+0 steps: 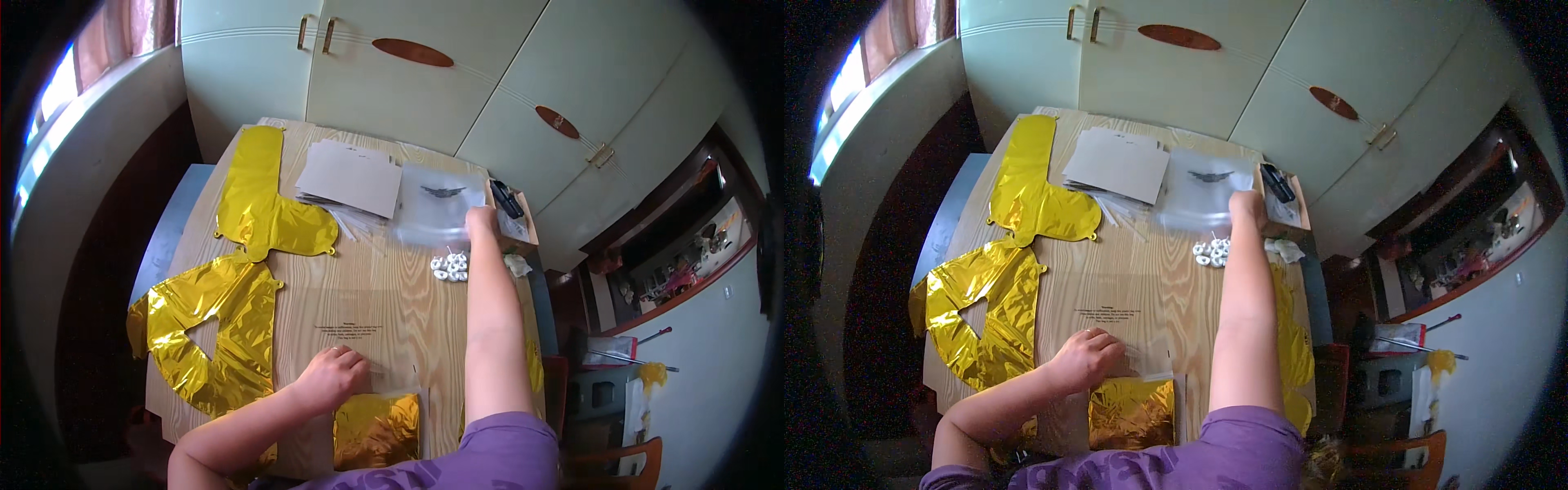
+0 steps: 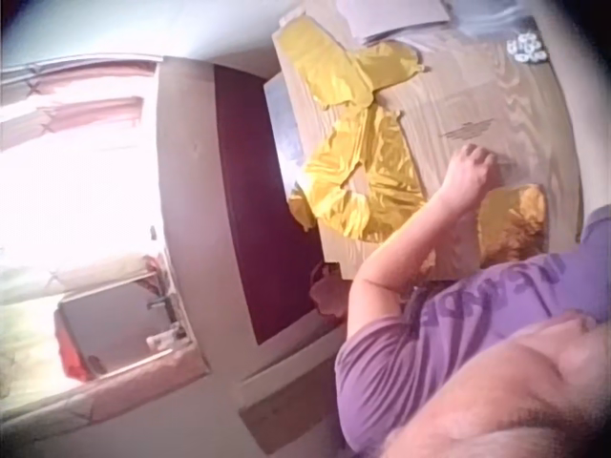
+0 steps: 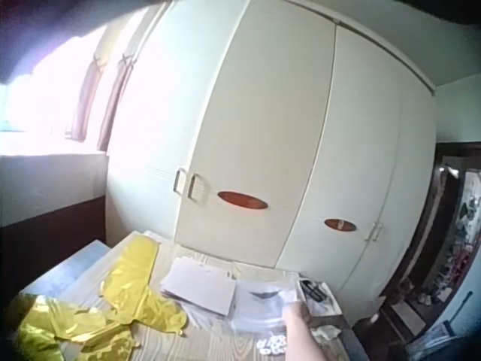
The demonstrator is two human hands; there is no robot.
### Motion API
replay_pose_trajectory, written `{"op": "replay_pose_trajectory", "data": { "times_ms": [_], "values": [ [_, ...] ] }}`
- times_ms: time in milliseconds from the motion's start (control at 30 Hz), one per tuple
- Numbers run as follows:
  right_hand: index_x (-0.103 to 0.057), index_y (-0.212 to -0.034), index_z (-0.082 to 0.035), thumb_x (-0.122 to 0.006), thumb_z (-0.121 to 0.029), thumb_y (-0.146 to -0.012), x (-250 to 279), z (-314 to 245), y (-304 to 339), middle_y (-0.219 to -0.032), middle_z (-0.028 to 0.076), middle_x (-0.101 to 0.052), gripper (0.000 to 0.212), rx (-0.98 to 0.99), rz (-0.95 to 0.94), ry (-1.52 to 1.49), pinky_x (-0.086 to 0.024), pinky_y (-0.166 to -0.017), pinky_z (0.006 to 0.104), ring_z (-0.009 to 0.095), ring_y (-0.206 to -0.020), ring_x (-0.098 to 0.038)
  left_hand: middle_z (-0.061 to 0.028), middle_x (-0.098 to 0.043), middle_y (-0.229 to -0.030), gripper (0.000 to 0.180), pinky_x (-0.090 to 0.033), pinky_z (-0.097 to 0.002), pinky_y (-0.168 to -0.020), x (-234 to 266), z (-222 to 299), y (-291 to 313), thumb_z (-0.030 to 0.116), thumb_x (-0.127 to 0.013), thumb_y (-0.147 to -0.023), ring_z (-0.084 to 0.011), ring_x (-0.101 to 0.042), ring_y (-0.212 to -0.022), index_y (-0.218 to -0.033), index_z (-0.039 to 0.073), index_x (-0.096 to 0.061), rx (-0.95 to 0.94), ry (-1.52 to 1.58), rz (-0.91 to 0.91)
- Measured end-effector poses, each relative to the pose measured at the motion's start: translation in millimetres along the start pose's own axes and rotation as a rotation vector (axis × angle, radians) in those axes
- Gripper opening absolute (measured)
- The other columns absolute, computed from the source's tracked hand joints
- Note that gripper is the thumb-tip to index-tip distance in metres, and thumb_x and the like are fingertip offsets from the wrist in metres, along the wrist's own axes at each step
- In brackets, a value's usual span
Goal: Folding and placing gold foil decorative items into plastic sleeves with card backings.
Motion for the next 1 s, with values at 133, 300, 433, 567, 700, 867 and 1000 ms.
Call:
{"op": "replay_pose_trajectory", "data": {
  "times_ms": [133,300,433,567,700,867,1000],
  "values": [
    [-0.074,-0.107,-0.004,-0.055,-0.019,-0.089,17,-3,22,-0.112,0.019,-0.072,0.031,0.057,0.075,0.196,-0.057,-0.085,0.0382,0.031,-0.107,-0.071,-0.0098,-0.063,-0.099,0.032,-0.052,-0.0398,-0.085,1,8,-2,0.014,-0.063,-0.073,-0.0292,-0.062,-0.098,-0.102,0.003,-0.062,-0.055,0.014,0.079],
    [-0.073,-0.109,-0.001,-0.064,-0.021,-0.087,19,-1,40,-0.118,0.024,-0.069,0.031,0.185,0.161,0.121,-0.054,-0.094,0.0430,0.037,-0.112,-0.066,-0.0131,-0.062,-0.107,0.034,-0.052,-0.0408,-0.088,3,12,-4,0.013,-0.063,-0.073,-0.0313,-0.061,-0.100,-0.105,0.003,-0.064,-0.064,0.044,0.057],
    [-0.071,-0.109,-0.003,-0.065,-0.030,-0.086,48,18,59,-0.116,0.025,-0.068,0.036,0.428,0.119,0.349,-0.053,-0.092,0.0480,0.041,-0.111,-0.065,-0.0149,-0.061,-0.111,0.035,-0.053,-0.0417,-0.088,1,12,-3,0.013,-0.066,-0.073,-0.0327,-0.062,-0.101,-0.106,0.002,-0.065,-0.087,0.049,0.069],
    [-0.074,-0.103,-0.006,-0.066,-0.027,-0.084,92,95,29,-0.114,0.023,-0.069,0.030,0.327,0.106,0.344,-0.053,-0.089,0.0499,0.042,-0.107,-0.065,-0.0140,-0.063,-0.109,0.034,-0.053,-0.0411,-0.087,6,16,-3,0.013,-0.069,-0.072,-0.0325,-0.063,-0.099,-0.105,0.002,-0.064,-0.100,0.043,0.104],
    [-0.076,-0.097,-0.007,-0.063,-0.028,-0.087,87,182,-9,-0.105,0.022,-0.071,0.027,0.666,0.341,0.450,-0.054,-0.086,0.0507,0.041,-0.099,-0.068,-0.0125,-0.063,-0.106,0.035,-0.054,-0.0397,-0.088,-1,14,-7,0.013,-0.071,-0.069,-0.0317,-0.063,-0.099,-0.103,0.003,-0.065,-0.167,0.027,0.084],
    [-0.074,-0.099,-0.007,-0.069,-0.031,-0.087,71,206,-47,-0.103,0.019,-0.071,0.028,0.419,0.355,0.577,-0.056,-0.085,0.0485,0.038,-0.096,-0.068,-0.0125,-0.064,-0.105,0.037,-0.056,-0.0394,-0.086,3,11,-10,0.012,-0.073,-0.065,-0.0307,-0.063,-0.102,-0.100,0.004,-0.065,-0.181,0.082,0.075],
    [-0.073,-0.094,-0.005,-0.069,-0.034,-0.087,60,185,-31,-0.099,0.020,-0.072,0.030,0.465,0.347,0.495,-0.055,-0.084,0.0496,0.039,-0.095,-0.069,-0.0124,-0.065,-0.105,0.026,-0.058,-0.0393,-0.082,10,10,3,0.008,-0.069,-0.074,-0.0312,-0.066,-0.097,-0.100,0.005,-0.067,0.008,0.106,0.079]
  ]
}}
Point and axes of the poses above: each hand's wrist, its own y-axis away from the middle knuckle, its own x-axis out of the back of the hand, z = x × y, the point moved 3 cm from there along -y, towards the middle knuckle
